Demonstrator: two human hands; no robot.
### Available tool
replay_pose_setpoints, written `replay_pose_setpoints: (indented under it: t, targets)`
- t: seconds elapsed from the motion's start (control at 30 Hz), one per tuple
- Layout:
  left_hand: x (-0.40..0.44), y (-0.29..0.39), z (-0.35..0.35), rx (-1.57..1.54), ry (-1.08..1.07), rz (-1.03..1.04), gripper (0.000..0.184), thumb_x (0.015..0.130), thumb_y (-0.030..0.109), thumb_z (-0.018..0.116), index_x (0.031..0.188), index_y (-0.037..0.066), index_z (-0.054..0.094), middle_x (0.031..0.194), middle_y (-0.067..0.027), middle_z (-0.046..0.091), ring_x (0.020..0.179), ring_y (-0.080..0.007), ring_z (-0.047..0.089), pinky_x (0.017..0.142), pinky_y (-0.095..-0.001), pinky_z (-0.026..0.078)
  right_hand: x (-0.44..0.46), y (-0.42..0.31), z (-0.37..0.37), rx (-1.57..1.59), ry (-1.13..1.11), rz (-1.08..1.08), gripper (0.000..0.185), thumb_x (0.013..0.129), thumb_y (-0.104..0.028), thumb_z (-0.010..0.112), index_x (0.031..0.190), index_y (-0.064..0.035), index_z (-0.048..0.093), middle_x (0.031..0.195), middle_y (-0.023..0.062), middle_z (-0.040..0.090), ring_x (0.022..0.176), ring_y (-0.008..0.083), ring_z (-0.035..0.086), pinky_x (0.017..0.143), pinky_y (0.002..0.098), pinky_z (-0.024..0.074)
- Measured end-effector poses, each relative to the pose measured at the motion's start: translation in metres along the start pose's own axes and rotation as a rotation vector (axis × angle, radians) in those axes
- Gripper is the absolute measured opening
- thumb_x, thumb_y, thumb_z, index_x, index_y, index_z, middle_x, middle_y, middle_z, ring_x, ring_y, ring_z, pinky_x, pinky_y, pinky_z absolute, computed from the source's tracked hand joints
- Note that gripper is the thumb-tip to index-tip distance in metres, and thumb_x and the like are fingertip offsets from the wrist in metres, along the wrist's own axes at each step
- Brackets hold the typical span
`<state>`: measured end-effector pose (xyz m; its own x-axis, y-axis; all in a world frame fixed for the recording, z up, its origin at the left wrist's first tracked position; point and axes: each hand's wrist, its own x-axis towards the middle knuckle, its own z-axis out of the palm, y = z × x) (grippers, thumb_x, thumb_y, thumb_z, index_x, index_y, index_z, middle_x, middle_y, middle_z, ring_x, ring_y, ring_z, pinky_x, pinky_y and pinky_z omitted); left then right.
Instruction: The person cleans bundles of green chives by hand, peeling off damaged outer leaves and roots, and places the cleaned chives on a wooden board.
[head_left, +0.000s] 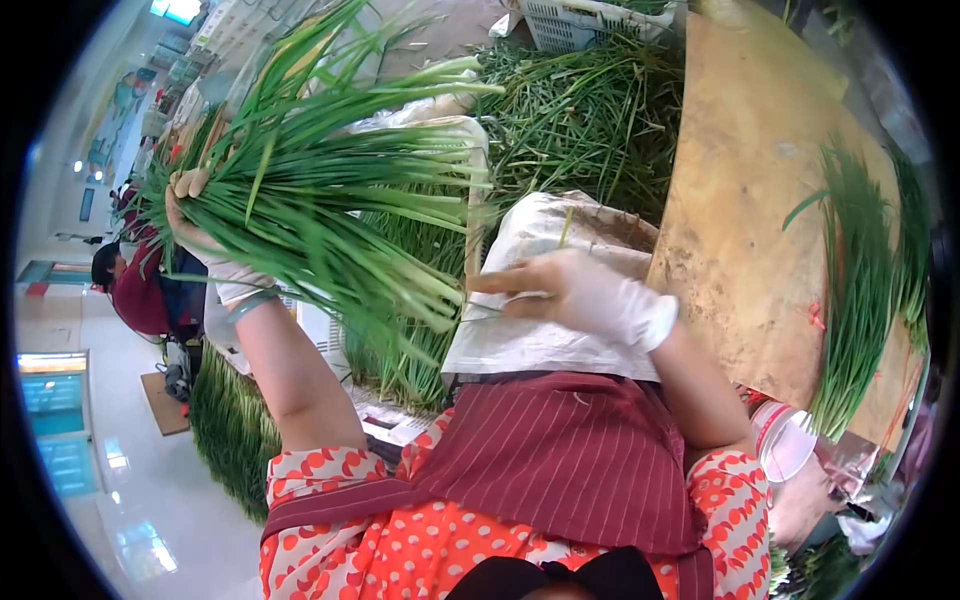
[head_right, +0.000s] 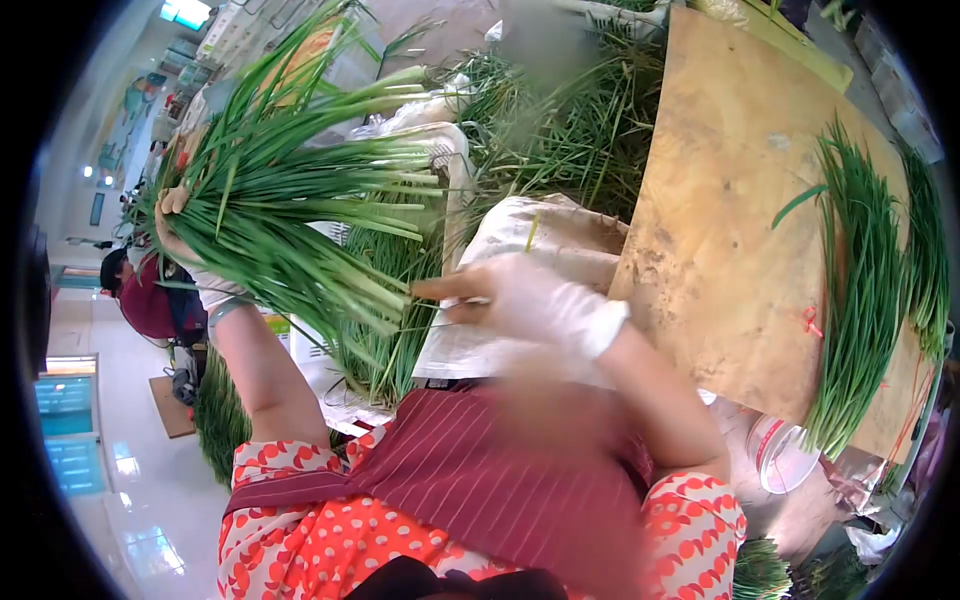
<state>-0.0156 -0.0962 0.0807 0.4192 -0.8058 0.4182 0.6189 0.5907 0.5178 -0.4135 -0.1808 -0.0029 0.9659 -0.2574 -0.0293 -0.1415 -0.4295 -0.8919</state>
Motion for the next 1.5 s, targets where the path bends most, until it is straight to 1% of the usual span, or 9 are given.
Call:
replay_pose_setpoints:
  t: [0.13,0.3,0.57,0.63,0.87,1.07,1.27,1.37,1.5]
  targets:
    - [-0.011,0.001,0.006,-0.132,-0.184,-0.038,0.011,0.089,0.018,0.043,0.081,0.01,0.047,0.076,0.0037,0.047,0.075,-0.0124,0.049,0.106,-0.0475,0.02,-0.016,0.023,-0.027,-0.274,0.319,0.243,0.026,0.083,-0.015,0.061,0.109,-0.0116,0.063,0.098,0.0099,0.066,0.089,0.0198,0.063,0.081,0.0285,0.048]
    - [-0.017,-0.004,0.012,0.006,-0.144,0.063,0.011,0.088,0.021,0.048,0.084,0.011,0.045,0.075,0.0038,0.046,0.074,-0.011,0.047,0.102,-0.0447,0.027,0.001,0.03,-0.043,0.435,0.925,-0.056,0.018,0.088,-0.008,0.055,0.104,-0.0019,0.063,0.097,0.0052,0.067,0.081,0.0109,0.06,0.074,0.0222,0.0474]
    - [-0.035,-0.037,0.05,0.025,-0.063,0.037,0.017,0.089,0.029,0.047,0.083,0.013,0.05,0.076,0.0038,0.05,0.081,-0.0143,0.048,0.089,-0.0357,0.037,0.043,-0.054,-0.023,0.221,0.662,-0.279,0.013,0.082,-0.009,0.06,0.092,-0.0045,0.067,0.085,0.0086,0.067,0.069,0.0149,0.061,0.066,0.0253,0.0483]
    - [-0.037,-0.043,0.055,0.013,-0.076,-0.021,0.019,0.088,0.031,0.048,0.081,0.014,0.049,0.076,0.0033,0.051,0.084,-0.0157,0.048,0.09,-0.0365,0.037,0.065,-0.069,-0.023,-0.22,0.624,-0.454,0.014,0.079,-0.015,0.061,0.089,-0.0076,0.068,0.079,0.012,0.065,0.07,0.0227,0.063,0.065,0.0315,0.0486]
    - [-0.045,-0.046,0.057,-0.253,-0.152,-0.019,0.02,0.088,0.035,0.048,0.077,0.018,0.048,0.075,0.0024,0.051,0.092,-0.0192,0.045,0.09,-0.0381,0.035,0.109,-0.065,0.003,-0.363,0.677,-0.257,0.02,0.076,-0.026,0.062,0.085,-0.01,0.069,0.078,0.0103,0.065,0.075,0.0282,0.062,0.069,0.0381,0.0467]
    - [-0.041,-0.055,0.05,-0.236,-0.206,-0.024,0.016,0.087,0.029,0.05,0.08,0.014,0.048,0.076,0.002,0.05,0.083,-0.0153,0.05,0.1,-0.0419,0.031,0.127,-0.058,0.012,-0.154,0.688,-0.307,0.018,0.076,-0.024,0.065,0.083,-0.0085,0.069,0.079,0.0129,0.064,0.078,0.0266,0.062,0.073,0.0378,0.0458]
    - [-0.044,-0.061,0.041,-0.403,-0.194,0.07,0.017,0.087,0.029,0.05,0.085,0.012,0.052,0.084,0.0008,0.054,0.093,-0.02,0.054,0.103,-0.0496,0.03,0.108,-0.051,-0.011,0.923,0.428,-0.259,0.014,0.084,-0.011,0.062,0.09,0.0009,0.064,0.08,0.0057,0.066,0.071,0.0103,0.06,0.064,0.0217,0.0475]
    - [-0.054,-0.053,0.035,-0.192,-0.262,-0.043,0.016,0.088,0.026,0.048,0.094,0.013,0.056,0.094,0.0006,0.058,0.111,-0.035,0.048,0.099,-0.0528,0.032,0.084,-0.055,-0.036,0.839,0.522,-0.178,0.017,0.087,-0.013,0.057,0.096,0.0013,0.061,0.087,0.0076,0.065,0.069,0.0119,0.059,0.067,0.0237,0.0492]
    - [-0.048,-0.037,-0.011,-0.156,-0.204,0.211,0.01,0.089,0.019,0.048,0.09,0.011,0.053,0.09,-0.0003,0.056,0.102,-0.0259,0.047,0.102,-0.0419,0.03,0.059,-0.032,-0.069,0.939,0.69,-0.367,0.022,0.087,-0.017,0.057,0.102,-0.0003,0.06,0.091,0.0076,0.064,0.066,0.0111,0.055,0.081,0.0315,0.0477]
